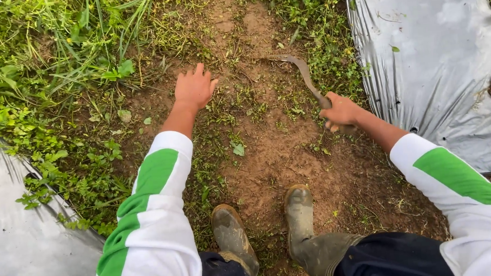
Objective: The person uses a sickle to remove weeds from the soil between rows of plants covered with plastic mulch. They repeatedly swing the sickle to cut the weeds and pull them out by hand, clearing the area around the crops.
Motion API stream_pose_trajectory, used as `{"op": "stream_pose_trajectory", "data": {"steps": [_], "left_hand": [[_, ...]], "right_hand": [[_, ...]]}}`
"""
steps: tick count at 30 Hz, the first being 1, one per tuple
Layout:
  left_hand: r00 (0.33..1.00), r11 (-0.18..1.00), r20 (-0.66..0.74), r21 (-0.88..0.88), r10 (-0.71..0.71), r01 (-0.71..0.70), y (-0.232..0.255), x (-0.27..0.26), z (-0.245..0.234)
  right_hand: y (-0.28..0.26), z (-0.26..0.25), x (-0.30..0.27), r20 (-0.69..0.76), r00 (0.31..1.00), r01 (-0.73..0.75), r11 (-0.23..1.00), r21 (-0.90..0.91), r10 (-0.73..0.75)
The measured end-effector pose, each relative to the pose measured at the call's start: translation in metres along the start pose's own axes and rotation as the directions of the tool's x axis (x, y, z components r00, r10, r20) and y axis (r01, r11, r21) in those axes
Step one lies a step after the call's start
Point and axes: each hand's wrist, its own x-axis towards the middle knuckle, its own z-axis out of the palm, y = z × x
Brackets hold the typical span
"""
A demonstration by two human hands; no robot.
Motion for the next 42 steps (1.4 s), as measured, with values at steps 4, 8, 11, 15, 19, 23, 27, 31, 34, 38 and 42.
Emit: {"op": "stream_pose_trajectory", "data": {"steps": [4,8,11,15,19,23,27,31,34,38,42], "left_hand": [[0.998,0.999,0.046,0.011,-0.041,0.041,-0.014,-0.03,-0.009],[0.991,0.992,0.042,-0.003,-0.13,0.13,-0.049,-0.062,0.017],[0.976,0.972,-0.003,-0.092,-0.216,0.214,-0.061,-0.101,0.019],[0.914,0.891,-0.053,-0.251,-0.402,0.378,-0.075,-0.148,0.021],[0.837,0.761,-0.009,-0.424,-0.547,0.492,-0.075,-0.197,-0.008],[0.787,0.706,0.027,-0.423,-0.616,0.568,-0.068,-0.238,-0.012],[0.757,0.671,0.048,-0.429,-0.651,0.605,-0.059,-0.281,-0.018],[0.729,0.657,0.038,-0.403,-0.684,0.638,-0.043,-0.325,-0.02],[0.708,0.68,0.017,-0.263,-0.706,0.684,-0.029,-0.356,-0.025],[0.669,0.65,0.017,-0.217,-0.743,0.728,-0.007,-0.403,-0.038],[0.683,0.672,0.042,-0.143,-0.729,0.727,0.004,-0.44,-0.051]], "right_hand": [[-0.032,0.007,-0.024,-0.058,0.997,0.058,0.965,0.255,-0.044],[-0.075,0.021,-0.006,-0.073,0.987,0.16,0.947,0.278,-0.145],[-0.13,0.032,-0.013,-0.011,0.974,0.2,0.839,0.506,-0.226],[-0.155,0.06,0.004,0.138,0.927,0.304,0.913,0.272,-0.349],[-0.152,0.089,0.013,0.159,0.931,0.307,0.94,0.148,-0.329],[-0.183,0.072,0.056,0.154,0.933,0.29,0.934,0.21,-0.324],[-0.241,0.028,0.098,0.122,0.926,0.198,0.734,0.649,-0.357],[-0.243,0.027,0.074,0.247,0.862,-0.087,0.349,0.933,-0.444],[-0.203,0.082,0.062,0.241,0.875,-0.028,0.453,0.891,-0.42],[-0.181,0.125,0.065,0.32,0.825,-0.047,0.506,0.861,-0.467],[-0.204,0.122,0.058,0.302,0.874,-0.019,0.595,0.804,-0.38]]}}
